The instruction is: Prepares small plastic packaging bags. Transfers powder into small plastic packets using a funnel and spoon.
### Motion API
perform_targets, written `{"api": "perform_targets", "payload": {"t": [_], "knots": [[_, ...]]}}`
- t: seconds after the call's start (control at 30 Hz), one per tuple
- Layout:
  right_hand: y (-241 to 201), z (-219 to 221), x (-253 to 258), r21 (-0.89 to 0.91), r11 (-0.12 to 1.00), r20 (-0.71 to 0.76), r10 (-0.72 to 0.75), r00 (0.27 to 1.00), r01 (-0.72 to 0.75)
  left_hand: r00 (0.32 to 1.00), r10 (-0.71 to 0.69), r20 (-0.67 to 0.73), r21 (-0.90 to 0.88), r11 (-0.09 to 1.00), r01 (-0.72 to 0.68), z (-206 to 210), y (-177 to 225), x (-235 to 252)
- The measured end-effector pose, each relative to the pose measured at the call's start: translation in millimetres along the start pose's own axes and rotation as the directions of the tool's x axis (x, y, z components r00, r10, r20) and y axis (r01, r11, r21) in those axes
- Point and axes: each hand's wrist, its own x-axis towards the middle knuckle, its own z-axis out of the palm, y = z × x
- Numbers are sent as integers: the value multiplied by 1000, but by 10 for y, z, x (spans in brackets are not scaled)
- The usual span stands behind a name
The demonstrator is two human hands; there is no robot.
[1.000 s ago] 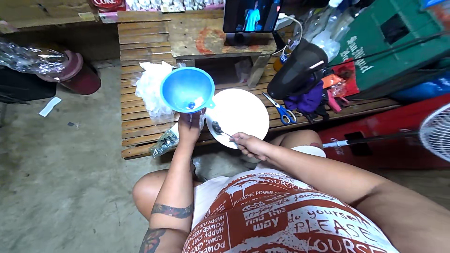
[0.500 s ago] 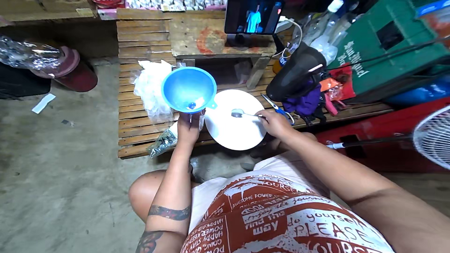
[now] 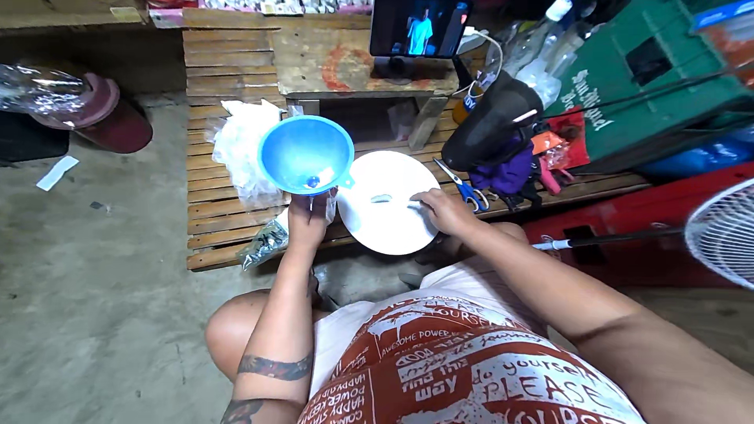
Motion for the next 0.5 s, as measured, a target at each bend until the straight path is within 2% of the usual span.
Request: {"api": "perform_targets", "payload": {"t": [0.03,0.13,0.2,0.37,0.43,0.5], "knots": [[28,-31,27,27,999,-31,31,999,-30,1000,2,3,1,1000,-2,1,6,-11],[81,-153,209,61,969,-74,244,967,-240,997,-66,41,35,997,65,2,74,-52],[113,-143,302,53,952,-65,304,950,-301,997,-67,28,47,997,65,39,62,-27],[28,81,37,84,981,75,168,983,-174,994,-107,37,94,990,103,-1,62,-58],[51,115,-74,91,994,68,55,996,-61,997,-77,21,78,994,75,7,19,-40],[53,12,-74,116,991,58,61,996,-68,998,-57,25,81,995,54,13,6,-33]]}}
